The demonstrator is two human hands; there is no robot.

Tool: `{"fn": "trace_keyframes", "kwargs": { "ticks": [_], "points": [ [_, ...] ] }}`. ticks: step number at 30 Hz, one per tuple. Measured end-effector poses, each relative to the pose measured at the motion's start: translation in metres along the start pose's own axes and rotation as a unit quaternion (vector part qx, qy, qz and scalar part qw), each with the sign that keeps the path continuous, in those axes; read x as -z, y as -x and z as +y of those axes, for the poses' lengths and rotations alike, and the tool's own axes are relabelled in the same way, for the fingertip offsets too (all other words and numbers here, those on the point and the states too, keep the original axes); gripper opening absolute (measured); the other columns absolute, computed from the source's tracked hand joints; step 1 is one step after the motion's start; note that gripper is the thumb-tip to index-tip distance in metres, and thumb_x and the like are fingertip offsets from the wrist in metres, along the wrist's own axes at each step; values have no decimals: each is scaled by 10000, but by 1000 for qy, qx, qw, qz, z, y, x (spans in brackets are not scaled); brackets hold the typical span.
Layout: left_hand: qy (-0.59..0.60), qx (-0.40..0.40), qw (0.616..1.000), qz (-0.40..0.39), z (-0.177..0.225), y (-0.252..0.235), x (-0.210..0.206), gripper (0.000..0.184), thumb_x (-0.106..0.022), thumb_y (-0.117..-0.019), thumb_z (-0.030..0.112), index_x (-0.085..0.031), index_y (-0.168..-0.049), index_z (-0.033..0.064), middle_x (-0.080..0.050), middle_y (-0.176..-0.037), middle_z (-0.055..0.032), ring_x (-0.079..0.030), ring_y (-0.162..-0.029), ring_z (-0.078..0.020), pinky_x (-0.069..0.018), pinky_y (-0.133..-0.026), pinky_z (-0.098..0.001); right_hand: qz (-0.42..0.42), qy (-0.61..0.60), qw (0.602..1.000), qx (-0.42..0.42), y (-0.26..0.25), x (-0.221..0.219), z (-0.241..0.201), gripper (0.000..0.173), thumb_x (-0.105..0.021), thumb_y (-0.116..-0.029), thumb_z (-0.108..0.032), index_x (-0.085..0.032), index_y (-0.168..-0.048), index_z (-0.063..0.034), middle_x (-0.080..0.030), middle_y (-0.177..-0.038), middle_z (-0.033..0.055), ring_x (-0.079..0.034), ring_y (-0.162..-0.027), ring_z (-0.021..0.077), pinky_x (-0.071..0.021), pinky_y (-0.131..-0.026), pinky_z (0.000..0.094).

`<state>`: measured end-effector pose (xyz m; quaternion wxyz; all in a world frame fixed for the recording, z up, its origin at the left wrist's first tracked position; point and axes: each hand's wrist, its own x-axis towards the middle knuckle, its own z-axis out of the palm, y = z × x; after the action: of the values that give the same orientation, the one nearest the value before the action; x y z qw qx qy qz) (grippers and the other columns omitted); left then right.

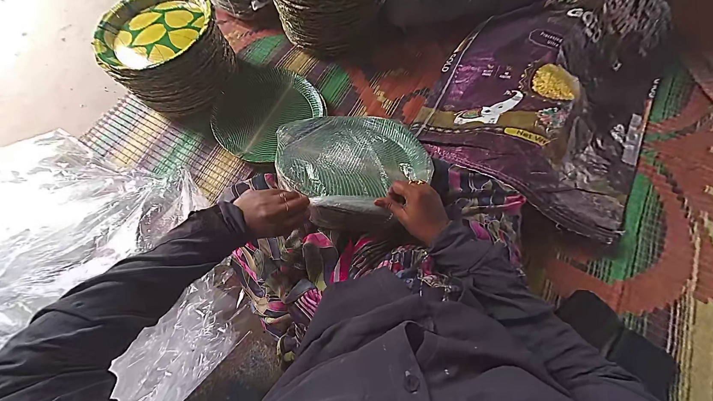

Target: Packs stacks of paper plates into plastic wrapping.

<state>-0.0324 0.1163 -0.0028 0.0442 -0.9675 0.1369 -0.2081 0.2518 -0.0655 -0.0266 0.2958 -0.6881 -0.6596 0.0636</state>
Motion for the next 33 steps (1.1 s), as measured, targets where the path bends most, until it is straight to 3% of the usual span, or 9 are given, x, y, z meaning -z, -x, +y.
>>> {"fn": "trace_keyframes", "kwargs": {
  "ticks": [2,5,8,10,12,22,26,29,33],
  "points": [
    [93,221,966,100,17,-10,-2,136,-631,-976,61,-735,-975,-27,-746,-992,-199,-751,-873,-307,-616,-755,-446,0,-2,1000,-5,0,1,0,364,-675,-987,-259,-646,-853,78,-637,-729,216,-662,-725,404,-509,-764,591],
    [155,487,845,160,19,-45,-2,238,-756,-923,163,-717,-1013,-54,-709,-838,-151,-668,-717,-209,-571,-720,-407,15,-4,1000,0,-1,-1,0,374,-674,-987,-265,-643,-845,79,-630,-713,220,-660,-709,409,-505,-742,597],
    [118,560,809,136,14,-63,-19,316,-774,-908,177,-642,-1023,-86,-665,-811,-222,-668,-748,-371,-538,-742,-575,8,5,1000,7,0,-5,-4,351,-686,-980,-247,-639,-833,68,-622,-702,209,-656,-705,405,-500,-749,594],
    [102,557,818,105,17,-69,-30,299,-784,-899,159,-664,-955,-109,-691,-854,-273,-698,-830,-454,-535,-796,-645,-2,7,1000,9,3,-7,-7,330,-705,-974,-226,-653,-837,70,-639,-720,217,-666,-728,416,-507,-764,600],
    [103,538,832,84,22,-67,-34,260,-792,-890,148,-682,-898,-87,-694,-846,-257,-693,-828,-442,-534,-799,-634,0,8,1000,21,5,-10,-6,334,-707,-970,-233,-637,-813,53,-617,-691,197,-652,-701,399,-501,-733,576],
    [172,351,919,52,24,-32,-35,111,-739,-905,77,-814,-976,39,-758,-1081,-168,-677,-1071,-396,-522,-952,-561,-14,-5,1000,8,8,-10,-4,355,-716,-969,-259,-641,-819,54,-622,-708,201,-653,-727,399,-495,-767,591],
    [136,327,928,115,24,-33,-39,31,-777,-851,44,-798,-873,36,-776,-994,-141,-698,-1031,-356,-527,-964,-495,12,-9,1000,23,6,-10,-3,365,-716,-957,-278,-651,-822,54,-641,-728,200,-667,-739,397,-503,-779,596],
    [61,289,941,164,33,-35,-43,105,-672,-922,29,-759,-871,-1,-782,-935,-156,-732,-977,-351,-562,-920,-439,21,-13,999,24,7,-6,-6,315,-741,-946,-244,-663,-835,40,-651,-745,191,-673,-761,386,-508,-805,589],
    [13,279,939,198,39,-31,-51,192,-582,-990,27,-743,-887,8,-791,-1015,-161,-759,-992,-331,-594,-899,-426,36,1,999,30,6,-8,-6,328,-723,-944,-255,-660,-832,46,-656,-747,203,-679,-768,399,-505,-813,605]
  ]
}}
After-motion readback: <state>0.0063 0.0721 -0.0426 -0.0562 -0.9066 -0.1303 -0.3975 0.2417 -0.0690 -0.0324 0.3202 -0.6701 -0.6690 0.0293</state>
